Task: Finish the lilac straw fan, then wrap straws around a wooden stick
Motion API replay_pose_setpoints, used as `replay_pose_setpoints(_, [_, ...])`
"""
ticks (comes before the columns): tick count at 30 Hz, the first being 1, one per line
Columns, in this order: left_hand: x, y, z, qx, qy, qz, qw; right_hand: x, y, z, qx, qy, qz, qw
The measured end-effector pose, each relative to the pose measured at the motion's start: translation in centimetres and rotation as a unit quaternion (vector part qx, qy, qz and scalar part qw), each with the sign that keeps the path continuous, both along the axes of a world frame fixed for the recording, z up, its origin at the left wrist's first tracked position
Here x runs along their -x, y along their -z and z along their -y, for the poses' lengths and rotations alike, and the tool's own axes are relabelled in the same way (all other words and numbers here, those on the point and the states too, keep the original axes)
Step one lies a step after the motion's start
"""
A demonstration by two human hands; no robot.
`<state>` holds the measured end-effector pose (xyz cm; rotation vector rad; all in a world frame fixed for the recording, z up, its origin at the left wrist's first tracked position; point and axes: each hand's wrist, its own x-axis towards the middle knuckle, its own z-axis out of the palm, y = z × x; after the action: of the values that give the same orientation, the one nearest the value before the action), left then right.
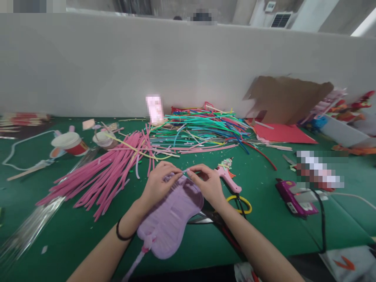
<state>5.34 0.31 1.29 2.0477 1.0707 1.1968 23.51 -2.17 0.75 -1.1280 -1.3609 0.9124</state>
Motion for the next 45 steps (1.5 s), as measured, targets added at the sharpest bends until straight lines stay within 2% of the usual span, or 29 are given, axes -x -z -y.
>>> replay_pose_setpoints(7, [-0.2, 0.3, 0.0, 0.012, 0.007, -0.045, 0.999, 0.1, 0.0, 0.2, -0.023, 0.034, 0.04, 0.998])
replay_pose_setpoints(11, [-0.4, 0.3, 0.0, 0.005, -0.014, -0.016, 1.0, -0.4, 0.0, 0.0, 0.022, 0.068, -0.008, 0.997])
replay_pose_setpoints(16, [-0.2, 0.0, -0.1, -0.004, -0.045, 0.044, 0.998, -0.7, -0.1, -0.2, 0.04, 0.043, -0.04, 0.997])
replay_pose_setpoints(21, [-0.3, -0.2, 0.2, 0.008, -0.031, 0.057, 0.998, -0.4, -0.1, -0.2, 0.083, 0.047, -0.117, 0.989])
replay_pose_setpoints(25, [-0.5, 0.3, 0.4, -0.004, -0.018, 0.024, 1.0, -0.5, -0.3, -0.2, 0.1, 0.046, -0.169, 0.979])
replay_pose_setpoints(30, [-0.8, 1.0, 0.6, -0.004, -0.012, -0.003, 1.0, -0.3, -0.1, -0.2, 0.089, 0.038, -0.187, 0.978])
replay_pose_setpoints(38, [-1.7, 1.0, 1.5, 0.025, 0.011, -0.01, 1.0, -0.2, 0.4, -0.5, 0.047, 0.032, -0.177, 0.983])
replay_pose_setpoints(42, [-1.3, 0.8, 1.1, 0.041, -0.005, 0.025, 0.999, -0.6, 0.1, -0.5, 0.035, 0.047, -0.162, 0.985])
replay_pose_setpoints(45, [-0.5, 0.3, 0.7, 0.064, -0.002, 0.069, 0.996, -0.7, -0.1, -0.3, 0.027, 0.033, -0.129, 0.991])
